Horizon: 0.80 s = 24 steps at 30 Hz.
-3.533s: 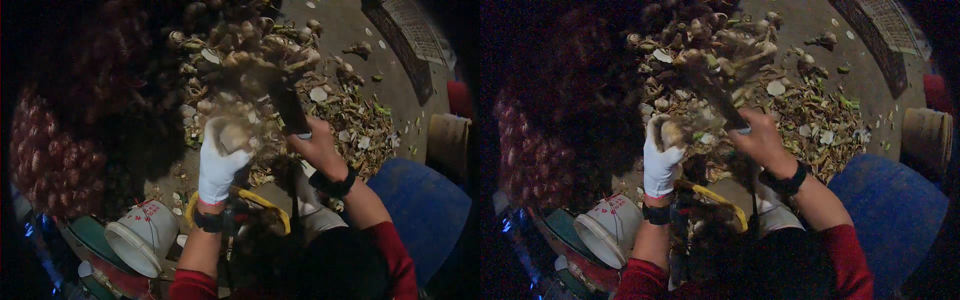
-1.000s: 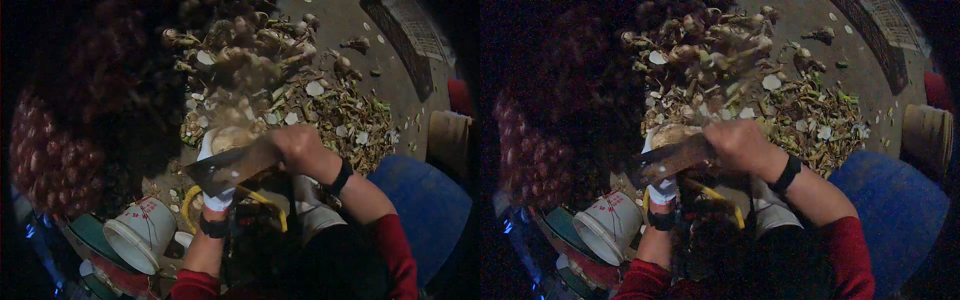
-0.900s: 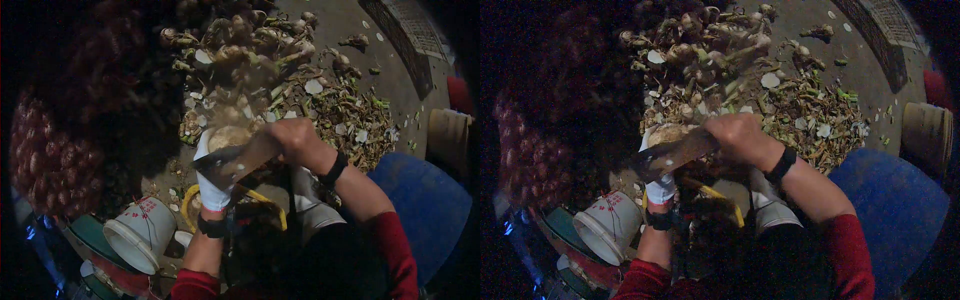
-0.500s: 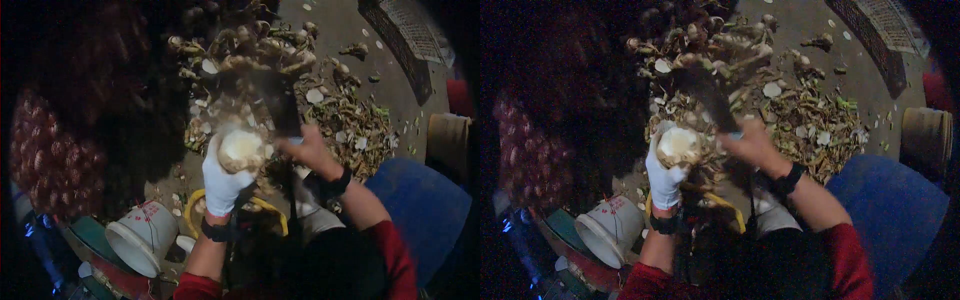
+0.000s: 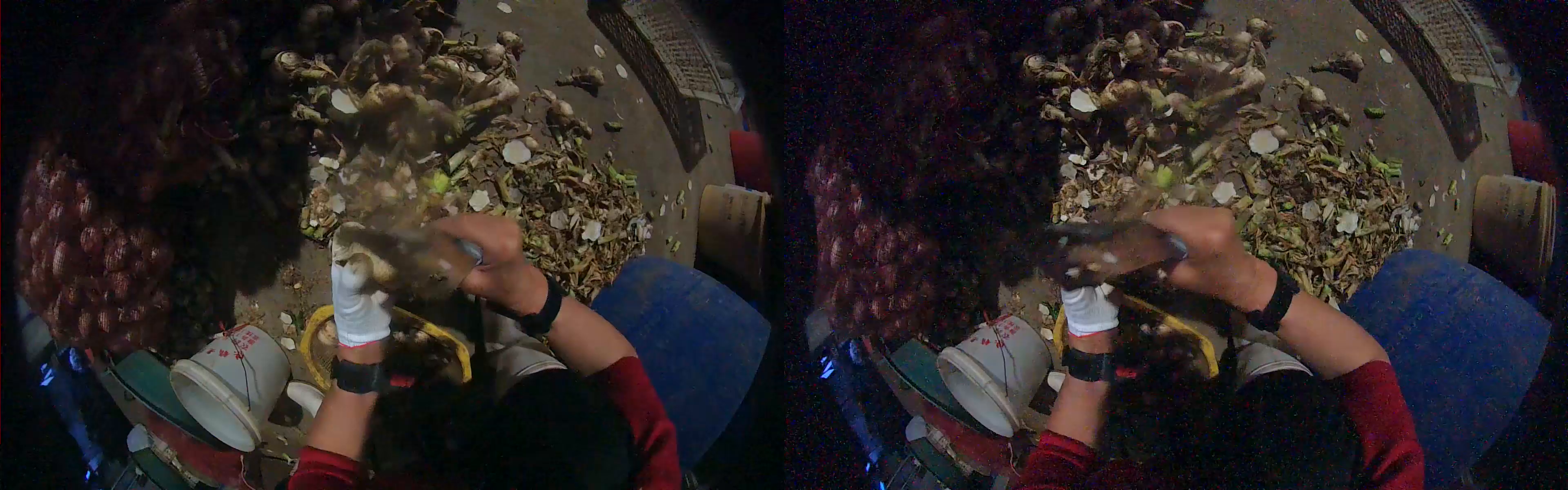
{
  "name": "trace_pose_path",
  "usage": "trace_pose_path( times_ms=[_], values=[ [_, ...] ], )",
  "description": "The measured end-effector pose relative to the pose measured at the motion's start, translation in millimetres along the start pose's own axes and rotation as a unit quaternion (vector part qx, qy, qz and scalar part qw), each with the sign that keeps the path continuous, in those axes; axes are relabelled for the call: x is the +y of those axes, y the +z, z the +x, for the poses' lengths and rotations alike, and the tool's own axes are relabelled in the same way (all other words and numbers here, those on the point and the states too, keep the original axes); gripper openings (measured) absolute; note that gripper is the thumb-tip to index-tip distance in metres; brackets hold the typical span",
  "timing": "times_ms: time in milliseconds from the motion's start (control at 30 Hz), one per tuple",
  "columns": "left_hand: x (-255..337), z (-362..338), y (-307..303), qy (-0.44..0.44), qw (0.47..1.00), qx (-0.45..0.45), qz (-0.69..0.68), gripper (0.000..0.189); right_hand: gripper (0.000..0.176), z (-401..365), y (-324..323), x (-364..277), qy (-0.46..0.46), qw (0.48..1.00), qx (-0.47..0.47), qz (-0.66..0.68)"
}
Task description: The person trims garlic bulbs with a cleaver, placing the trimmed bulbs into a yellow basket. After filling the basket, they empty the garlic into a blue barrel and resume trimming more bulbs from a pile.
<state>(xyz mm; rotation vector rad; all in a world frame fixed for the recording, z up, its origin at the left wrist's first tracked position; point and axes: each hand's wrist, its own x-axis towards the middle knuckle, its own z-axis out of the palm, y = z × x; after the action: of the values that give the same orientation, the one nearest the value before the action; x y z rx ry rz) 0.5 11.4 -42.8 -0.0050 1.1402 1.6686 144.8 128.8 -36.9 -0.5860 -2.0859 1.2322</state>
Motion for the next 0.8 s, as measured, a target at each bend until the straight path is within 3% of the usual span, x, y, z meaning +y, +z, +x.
trace_pose_path(
  times_ms=[33, 67, 100, 133, 200, 233, 267, 300, 367, 433, 500, 533, 567, 600, 633, 700, 733, 800],
  values=[
    [-1.5, -2.6, 1.9, 0.001, 1.0, 0.0, -0.001, 0.057, 0.036, -1.8, -0.2, 5.3, 0.028, 1.0, 0.002, -0.013],
    [-1.6, -6.1, 4.3, -0.004, 0.995, -0.005, -0.098, 0.056, 0.036, -4.4, 0.0, 12.1, 0.055, 0.998, 0.002, -0.024],
    [-0.3, -11.3, 4.5, -0.008, 0.981, -0.009, -0.192, 0.056, 0.036, -12.7, -1.8, 29.5, 0.123, 0.99, -0.051, -0.046],
    [0.3, -19.8, -5.2, -0.041, 0.979, 0.051, -0.195, 0.054, 0.035, -24.8, -5.4, 49.6, 0.188, 0.974, -0.103, -0.068],
    [6.1, -38.0, -25.3, -0.114, 0.91, -0.042, -0.397, 0.053, 0.035, -47.8, -5.8, 64.4, 0.274, 0.944, -0.155, -0.103],
    [18.3, -51.5, -17.5, -0.119, 0.982, -0.031, -0.143, 0.05, 0.033, -58.5, -7.4, 69.0, 0.281, 0.945, -0.146, -0.082],
    [30.1, -60.9, -8.1, -0.119, 0.986, -0.002, 0.12, 0.048, 0.031, -63.6, -3.3, 71.5, 0.29, 0.945, -0.141, -0.06],
    [35.5, -52.2, -17.1, -0.025, 0.935, -0.133, 0.329, 0.039, 0.03, -53.0, -1.8, 62.1, 0.306, 0.944, -0.12, -0.037],
    [43.4, -44.0, -51.4, -0.002, 0.834, -0.321, 0.448, 0.031, 0.03, -24.8, -9.0, 44.2, 0.316, 0.943, -0.099, -0.012],
    [92.8, -25.9, -46.9, -0.057, 0.776, -0.197, 0.596, 0.027, 0.028, -10.4, -10.2, 35.3, 0.396, 0.913, -0.088, 0.033],
    [117.4, 21.4, -58.8, 0.169, 0.757, 0.009, 0.631, 0.024, 0.026, -17.0, -8.8, 44.6, 0.349, 0.93, -0.112, -0.023],
    [122.3, 52.6, -68.3, 0.19, 0.763, 0.121, 0.606, 0.022, 0.025, -24.7, -6.1, 47.8, 0.296, 0.946, -0.119, -0.064],
    [129.7, 87.7, -88.4, 0.181, 0.782, 0.152, 0.577, 0.027, 0.025, -27.9, -4.1, 50.1, 0.241, 0.957, -0.123, -0.106],
    [127.0, 120.6, -109.0, 0.301, 0.663, 0.129, 0.673, 0.04, 0.024, -14.7, -2.7, 24.9, 0.37, 0.922, -0.114, -0.029],
    [125.3, 145.0, -112.9, 0.303, 0.664, 0.126, 0.672, 0.04, 0.024, -18.6, -2.2, 26.5, 0.37, 0.922, -0.11, -0.031],
    [120.3, 183.7, -111.3, 0.141, 0.58, 0.38, 0.707, 0.048, 0.022, -27.7, -2.6, 31.5, 0.334, 0.938, -0.099, 0.003],
    [119.9, 195.0, -113.4, 0.136, 0.583, 0.375, 0.708, 0.048, 0.023, -28.6, -4.7, 26.4, 0.39, 0.915, -0.106, -0.006],
    [112.7, 210.7, -122.5, 0.202, 0.543, 0.385, 0.718, 0.044, 0.023, -29.0, -15.3, 18.4, 0.402, 0.907, -0.121, -0.02]
  ],
)
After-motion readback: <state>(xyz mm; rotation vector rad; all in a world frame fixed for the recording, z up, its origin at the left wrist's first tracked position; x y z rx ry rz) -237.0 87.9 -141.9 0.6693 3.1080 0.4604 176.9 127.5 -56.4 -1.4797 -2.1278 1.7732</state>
